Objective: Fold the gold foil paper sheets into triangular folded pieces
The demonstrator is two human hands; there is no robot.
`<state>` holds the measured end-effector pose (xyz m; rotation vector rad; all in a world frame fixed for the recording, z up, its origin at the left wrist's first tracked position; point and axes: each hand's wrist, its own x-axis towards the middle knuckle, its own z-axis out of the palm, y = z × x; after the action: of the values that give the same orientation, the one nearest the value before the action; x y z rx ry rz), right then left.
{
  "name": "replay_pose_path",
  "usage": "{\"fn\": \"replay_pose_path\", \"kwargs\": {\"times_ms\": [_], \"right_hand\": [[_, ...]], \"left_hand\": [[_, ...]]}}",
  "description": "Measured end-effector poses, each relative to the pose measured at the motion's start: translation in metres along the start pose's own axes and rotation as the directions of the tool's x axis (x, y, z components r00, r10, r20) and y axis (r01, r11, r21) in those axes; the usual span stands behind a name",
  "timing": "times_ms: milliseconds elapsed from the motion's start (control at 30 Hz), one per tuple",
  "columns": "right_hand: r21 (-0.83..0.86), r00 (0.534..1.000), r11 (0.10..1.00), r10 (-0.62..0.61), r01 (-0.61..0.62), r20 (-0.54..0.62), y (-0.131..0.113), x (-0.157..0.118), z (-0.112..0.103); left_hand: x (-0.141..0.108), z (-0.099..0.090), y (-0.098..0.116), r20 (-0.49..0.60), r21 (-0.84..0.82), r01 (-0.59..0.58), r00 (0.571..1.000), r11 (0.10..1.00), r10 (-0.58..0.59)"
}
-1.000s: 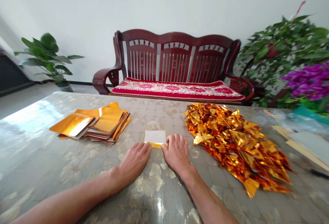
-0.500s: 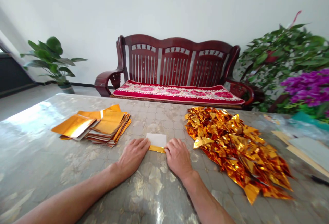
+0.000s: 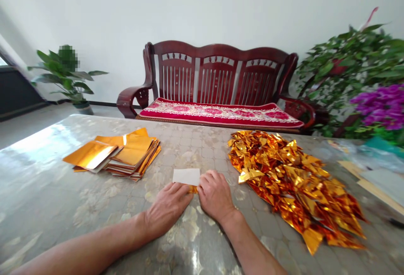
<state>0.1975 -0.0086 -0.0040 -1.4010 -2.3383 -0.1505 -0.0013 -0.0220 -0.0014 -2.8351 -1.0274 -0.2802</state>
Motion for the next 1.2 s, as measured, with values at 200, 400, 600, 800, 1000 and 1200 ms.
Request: {"fn": "replay_pose_path", "kwargs": {"times_ms": [200, 400, 600, 800, 1000, 1200], "right_hand": [[-0.001, 0.999, 0.999, -0.034, 0.034, -0.003, 0.003, 0.000, -0.003], [-0.011, 0.996, 0.998, -0.063, 0.064, 0.069, -0.013, -0.001, -0.006], [-0.029, 0.996, 0.997, -0.065, 0.067, 0.062, -0.022, 0.001, -0.002], [-0.006, 0.997, 0.999, -0.037, 0.037, 0.069, -0.021, -0.001, -0.001], [-0.055, 0.991, 0.996, 0.081, -0.075, 0.108, -0.025, -0.003, 0.001], [0.100, 0.972, 0.979, 0.158, -0.177, 0.176, -0.029, -0.001, -0.001]], "left_hand": [[0.002, 0.008, -0.010, 0.053, -0.023, 0.054, 0.997, 0.998, -0.053], [0.009, 0.006, -0.023, -0.018, -0.112, 0.191, 0.981, 0.975, -0.194], [0.010, 0.008, -0.027, -0.104, -0.314, 0.386, 0.894, 0.867, -0.436], [0.007, 0.010, -0.031, -0.230, -0.352, 0.372, 0.855, 0.859, -0.464], [0.005, 0.008, -0.025, -0.187, -0.420, 0.344, 0.873, 0.840, -0.451], [0.004, 0.012, -0.025, -0.091, -0.406, 0.335, 0.911, 0.850, -0.402]]}}
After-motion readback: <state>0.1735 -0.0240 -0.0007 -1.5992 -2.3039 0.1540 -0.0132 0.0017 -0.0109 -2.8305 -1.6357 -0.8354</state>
